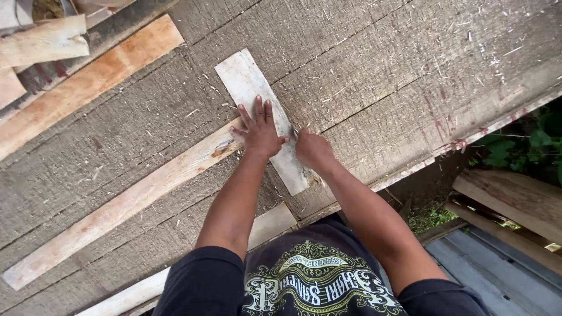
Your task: The person uses a red utility knife to shave thin strips from several wooden planks on a workbench. They repeatedly position each plank, draw the knife along its length to remove shavings, and set the pieces aside. The workbench is cluttered with wood scraps, a sanding disc, and a small container.
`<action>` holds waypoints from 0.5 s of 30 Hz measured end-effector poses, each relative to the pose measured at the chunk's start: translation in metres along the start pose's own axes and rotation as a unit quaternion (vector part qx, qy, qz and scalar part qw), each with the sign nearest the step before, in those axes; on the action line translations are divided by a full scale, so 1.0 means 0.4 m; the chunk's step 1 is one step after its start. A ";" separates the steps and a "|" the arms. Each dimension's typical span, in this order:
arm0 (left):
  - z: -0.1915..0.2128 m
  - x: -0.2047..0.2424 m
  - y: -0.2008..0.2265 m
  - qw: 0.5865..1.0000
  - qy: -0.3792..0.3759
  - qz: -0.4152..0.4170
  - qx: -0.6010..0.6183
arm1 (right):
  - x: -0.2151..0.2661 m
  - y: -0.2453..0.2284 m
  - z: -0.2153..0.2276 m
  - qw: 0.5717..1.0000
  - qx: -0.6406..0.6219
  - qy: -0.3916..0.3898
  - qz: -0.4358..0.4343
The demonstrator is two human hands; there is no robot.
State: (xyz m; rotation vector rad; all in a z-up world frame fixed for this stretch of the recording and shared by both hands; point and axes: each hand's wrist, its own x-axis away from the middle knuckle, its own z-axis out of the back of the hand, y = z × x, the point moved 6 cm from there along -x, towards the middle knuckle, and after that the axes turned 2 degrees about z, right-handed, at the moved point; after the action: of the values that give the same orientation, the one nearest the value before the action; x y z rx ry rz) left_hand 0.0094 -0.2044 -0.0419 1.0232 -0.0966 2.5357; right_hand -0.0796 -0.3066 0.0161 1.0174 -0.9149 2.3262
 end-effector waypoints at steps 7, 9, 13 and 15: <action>-0.012 0.001 0.003 1.000 0.007 -0.001 0.004 | -0.007 -0.013 0.024 0.998 -0.034 0.050 0.007; -0.013 -0.008 -0.001 1.000 0.009 0.002 0.012 | -0.052 -0.059 0.064 0.995 -0.029 0.087 0.024; -0.004 0.000 0.000 1.000 0.014 0.007 0.011 | -0.180 -0.075 0.049 0.993 -0.023 0.108 0.044; 0.002 0.008 0.001 1.000 0.013 0.002 0.020 | -0.222 -0.067 0.050 0.992 -0.017 0.119 0.043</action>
State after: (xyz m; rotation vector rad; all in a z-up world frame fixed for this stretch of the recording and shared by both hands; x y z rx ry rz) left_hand 0.0077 -0.2039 -0.0393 1.0059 -0.0400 2.5630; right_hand 0.0025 -0.3138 -0.0311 0.6793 -0.9133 2.4290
